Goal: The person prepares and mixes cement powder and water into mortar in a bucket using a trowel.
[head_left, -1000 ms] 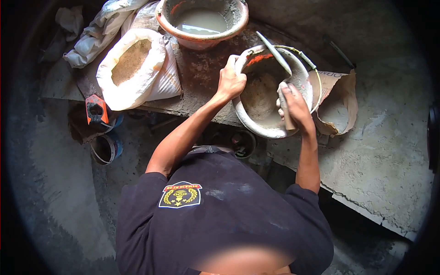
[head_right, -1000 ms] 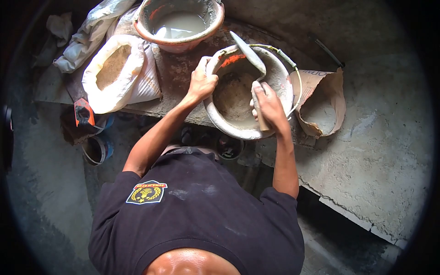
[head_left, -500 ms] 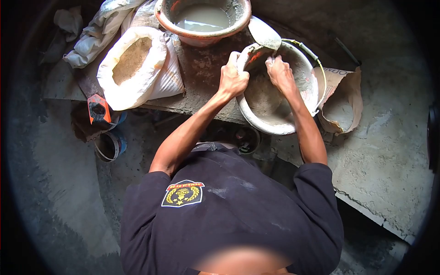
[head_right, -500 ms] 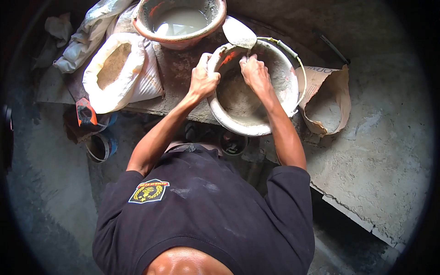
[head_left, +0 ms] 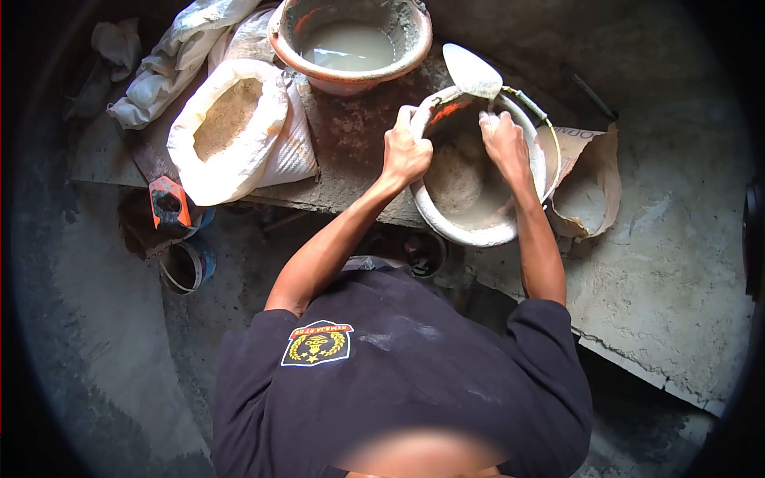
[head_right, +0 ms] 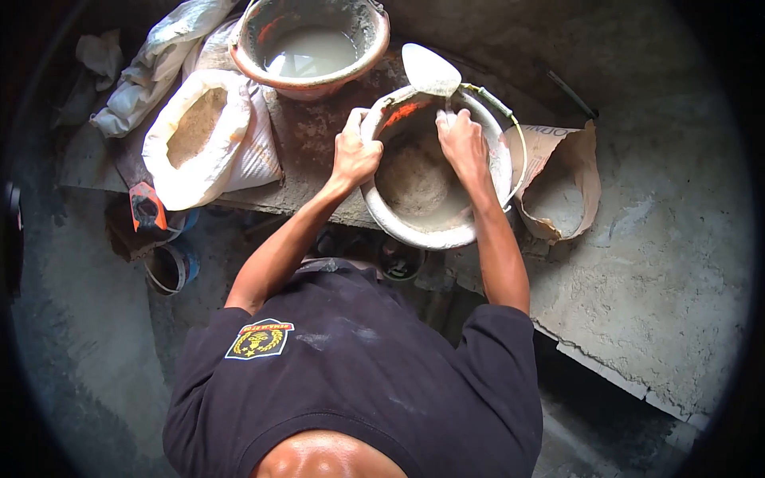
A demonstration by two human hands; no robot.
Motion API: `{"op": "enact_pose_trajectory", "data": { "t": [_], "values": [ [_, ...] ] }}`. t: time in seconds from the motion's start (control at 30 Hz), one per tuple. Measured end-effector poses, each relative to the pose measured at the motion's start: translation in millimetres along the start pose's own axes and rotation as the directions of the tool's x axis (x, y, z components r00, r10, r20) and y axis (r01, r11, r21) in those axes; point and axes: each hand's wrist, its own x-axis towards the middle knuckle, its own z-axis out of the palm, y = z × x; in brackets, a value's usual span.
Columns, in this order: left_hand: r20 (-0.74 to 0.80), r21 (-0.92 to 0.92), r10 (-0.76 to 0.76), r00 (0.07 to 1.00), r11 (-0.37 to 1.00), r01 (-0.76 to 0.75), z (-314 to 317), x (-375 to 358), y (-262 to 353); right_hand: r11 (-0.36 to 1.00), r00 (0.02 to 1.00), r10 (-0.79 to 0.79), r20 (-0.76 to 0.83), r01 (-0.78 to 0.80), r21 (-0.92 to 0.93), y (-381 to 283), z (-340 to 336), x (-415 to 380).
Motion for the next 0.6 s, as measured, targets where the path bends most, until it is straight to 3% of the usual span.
{"op": "enact_pose_trajectory", "data": {
  "t": [0.07,0.17,0.2,0.27,0.3,0.43,0.5,0.53,0.6],
  "values": [
    [-0.012,-0.016,0.011,1.0,1.0,-0.011,2.1,-0.7,0.0,0.999,0.999,0.036,-0.008,-0.036,0.005,1.0,-8.5,-16.3],
    [-0.025,-0.03,0.065,0.998,0.997,-0.066,2.3,-1.0,0.7,0.965,0.983,0.177,0.037,-0.181,0.19,8.3,-19.9,-36.1],
    [-0.023,-0.032,0.061,0.998,0.998,-0.062,2.3,-0.9,0.9,0.964,0.983,0.183,0.036,-0.186,0.188,15.7,-22.3,-42.1],
    [-0.018,-0.036,0.058,0.998,0.998,-0.059,2.7,-1.3,2.5,0.905,0.995,0.084,0.046,-0.096,0.414,33.4,-27.6,-54.9],
    [-0.019,-0.028,0.058,0.998,0.998,-0.059,2.5,-1.2,3.6,0.931,0.999,-0.023,0.026,0.012,0.366,33.5,-40.0,-63.2],
    [-0.021,-0.04,0.071,0.997,0.997,-0.071,3.8,-1.0,-1.0,0.959,0.995,-0.074,-0.074,0.091,0.267,22.0,-77.2,-89.7],
    [-0.017,-0.029,0.06,0.998,0.998,-0.06,2.5,-3.0,-0.7,0.979,0.977,-0.204,-0.065,0.202,-0.039,24.6,-88.7,-95.5],
    [-0.01,-0.025,0.056,0.998,0.998,-0.056,3.0,-3.4,-0.2,0.98,0.978,-0.199,-0.064,0.197,-0.039,24.2,-85.2,-96.2],
    [-0.016,-0.024,0.097,0.995,0.995,-0.097,4.9,-2.4,-4.1,0.965,0.99,-0.127,0.058,0.137,-0.226,23.6,-71.2,-93.2]
  ]
}}
